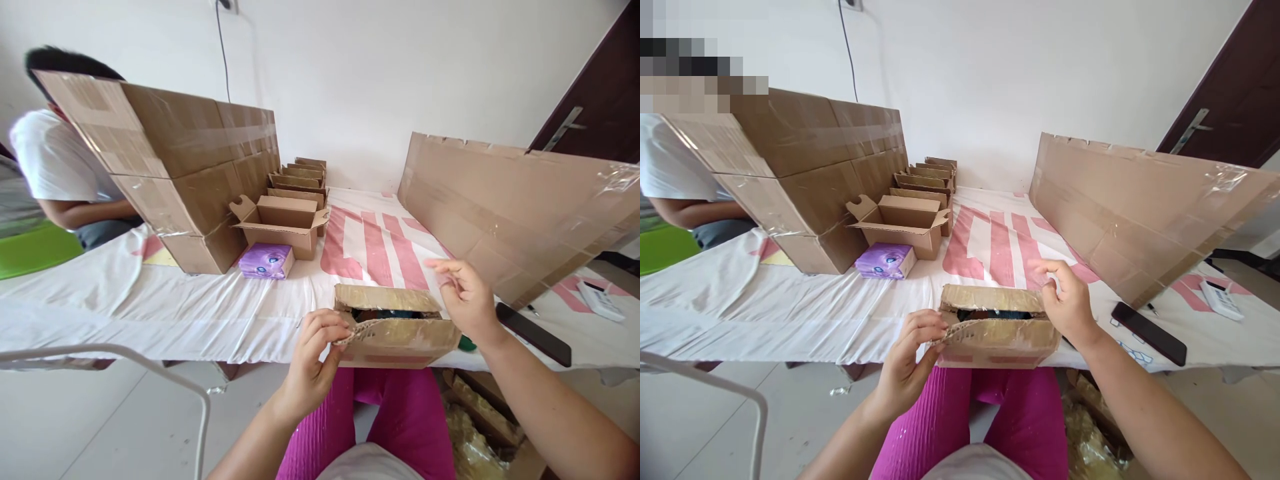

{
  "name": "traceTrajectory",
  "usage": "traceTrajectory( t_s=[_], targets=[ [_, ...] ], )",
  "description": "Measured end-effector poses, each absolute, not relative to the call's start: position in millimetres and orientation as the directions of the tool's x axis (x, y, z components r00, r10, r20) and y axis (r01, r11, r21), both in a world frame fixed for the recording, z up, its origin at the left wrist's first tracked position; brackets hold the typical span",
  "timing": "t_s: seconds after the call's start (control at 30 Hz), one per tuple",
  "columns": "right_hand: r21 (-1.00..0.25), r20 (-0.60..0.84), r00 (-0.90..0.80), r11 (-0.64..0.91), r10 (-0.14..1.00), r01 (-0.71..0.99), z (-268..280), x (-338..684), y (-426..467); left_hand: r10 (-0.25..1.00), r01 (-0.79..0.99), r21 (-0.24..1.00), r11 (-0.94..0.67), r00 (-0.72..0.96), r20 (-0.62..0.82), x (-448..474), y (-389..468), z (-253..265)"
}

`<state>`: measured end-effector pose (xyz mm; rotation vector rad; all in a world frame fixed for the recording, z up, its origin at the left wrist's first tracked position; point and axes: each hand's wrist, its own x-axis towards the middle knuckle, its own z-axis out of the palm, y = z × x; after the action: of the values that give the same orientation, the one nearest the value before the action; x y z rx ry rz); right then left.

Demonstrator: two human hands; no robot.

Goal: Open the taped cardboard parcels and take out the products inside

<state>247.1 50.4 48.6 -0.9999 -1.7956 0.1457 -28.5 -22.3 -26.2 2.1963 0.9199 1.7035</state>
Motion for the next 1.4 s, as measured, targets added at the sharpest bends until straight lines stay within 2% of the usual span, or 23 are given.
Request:
traceTrajectory(
  t_s=[0.13,0.33,0.53,0.67,0.83,0.93,1.0,1.07,1.13,1.27,1.4],
  targets=[
    [-0.528,0.651,-0.191,0.619,0.734,0.581,51,256,46,0.574,0.214,0.535,-0.817,0.233,0.785,-31,-28,-25],
    [-0.581,0.559,-0.221,0.568,0.799,0.583,49,258,49,0.592,0.178,0.566,-0.805,0.319,0.740,-39,-34,-28],
    [-0.488,0.600,-0.209,0.561,0.772,0.668,46,253,42,0.610,0.086,0.632,-0.770,0.391,0.690,-49,-33,-24],
    [-0.433,0.517,-0.336,0.579,0.787,0.691,47,242,40,0.650,0.111,0.659,-0.744,0.347,0.676,-45,-32,-22],
    [-0.300,0.481,-0.551,0.718,0.682,0.628,43,219,45,0.657,0.162,0.644,-0.748,0.322,0.682,-40,-33,-19],
    [-0.089,0.512,-0.647,0.784,0.565,0.614,38,208,47,0.658,0.183,0.637,-0.749,0.318,0.683,-40,-34,-17],
    [0.087,0.509,-0.702,0.781,0.498,0.618,37,204,46,0.659,0.190,0.635,-0.749,0.313,0.683,-40,-35,-16],
    [0.195,0.488,-0.739,0.767,0.465,0.611,37,202,45,0.660,0.197,0.633,-0.749,0.310,0.684,-39,-35,-16],
    [0.190,0.487,-0.747,0.779,0.453,0.597,39,200,43,0.660,0.201,0.632,-0.749,0.308,0.685,-39,-35,-16],
    [0.090,0.525,-0.721,0.813,0.453,0.576,42,192,41,0.664,0.201,0.635,-0.746,0.305,0.683,-38,-35,-18],
    [0.161,0.505,-0.748,0.805,0.430,0.571,43,182,45,0.665,0.199,0.638,-0.744,0.308,0.680,-39,-36,-20]
  ],
)
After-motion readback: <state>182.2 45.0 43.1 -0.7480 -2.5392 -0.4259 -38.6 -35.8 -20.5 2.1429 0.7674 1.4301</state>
